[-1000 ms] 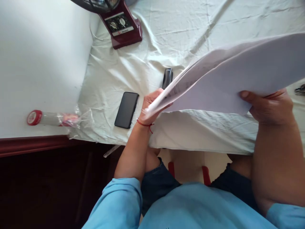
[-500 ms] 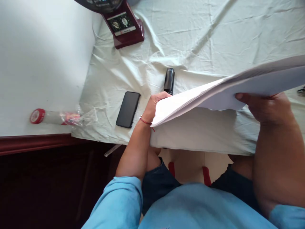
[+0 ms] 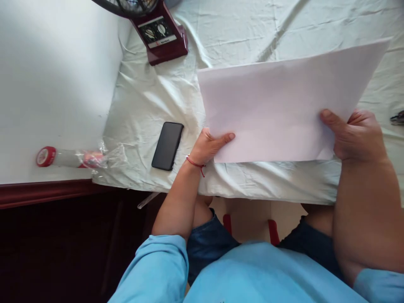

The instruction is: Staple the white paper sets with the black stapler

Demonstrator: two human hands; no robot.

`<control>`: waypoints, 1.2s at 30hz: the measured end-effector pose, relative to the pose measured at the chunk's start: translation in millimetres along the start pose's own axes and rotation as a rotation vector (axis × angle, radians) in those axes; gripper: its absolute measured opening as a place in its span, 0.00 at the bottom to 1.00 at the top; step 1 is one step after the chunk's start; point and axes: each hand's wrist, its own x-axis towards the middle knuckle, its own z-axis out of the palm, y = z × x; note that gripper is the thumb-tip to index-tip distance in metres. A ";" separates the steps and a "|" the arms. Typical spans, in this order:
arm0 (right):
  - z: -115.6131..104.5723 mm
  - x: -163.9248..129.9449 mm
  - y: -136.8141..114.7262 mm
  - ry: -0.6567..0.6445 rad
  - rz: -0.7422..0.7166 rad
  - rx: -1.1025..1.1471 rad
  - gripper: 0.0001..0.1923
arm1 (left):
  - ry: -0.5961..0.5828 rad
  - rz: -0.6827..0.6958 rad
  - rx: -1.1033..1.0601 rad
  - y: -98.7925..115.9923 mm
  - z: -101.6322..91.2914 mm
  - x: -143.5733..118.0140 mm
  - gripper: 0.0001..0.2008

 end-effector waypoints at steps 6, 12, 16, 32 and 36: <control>-6.4 2.6 4.7 -0.001 0.064 0.054 0.19 | 0.009 -0.073 0.000 -0.1 4.6 -0.3 0.25; -21.8 4.9 11.2 -0.090 0.458 -0.175 0.25 | 0.171 0.002 -0.041 -1.1 -0.8 9.9 0.25; -27.0 9.0 17.8 -0.197 0.506 -0.232 0.26 | 0.222 -0.061 0.166 -0.2 -7.0 8.7 0.24; -36.1 9.4 18.1 -0.351 0.580 -0.213 0.35 | 0.334 -0.355 0.052 10.6 -5.6 11.0 0.14; -35.1 8.3 11.6 -0.381 0.641 -0.203 0.38 | 0.296 -0.350 0.096 6.6 -8.1 11.9 0.25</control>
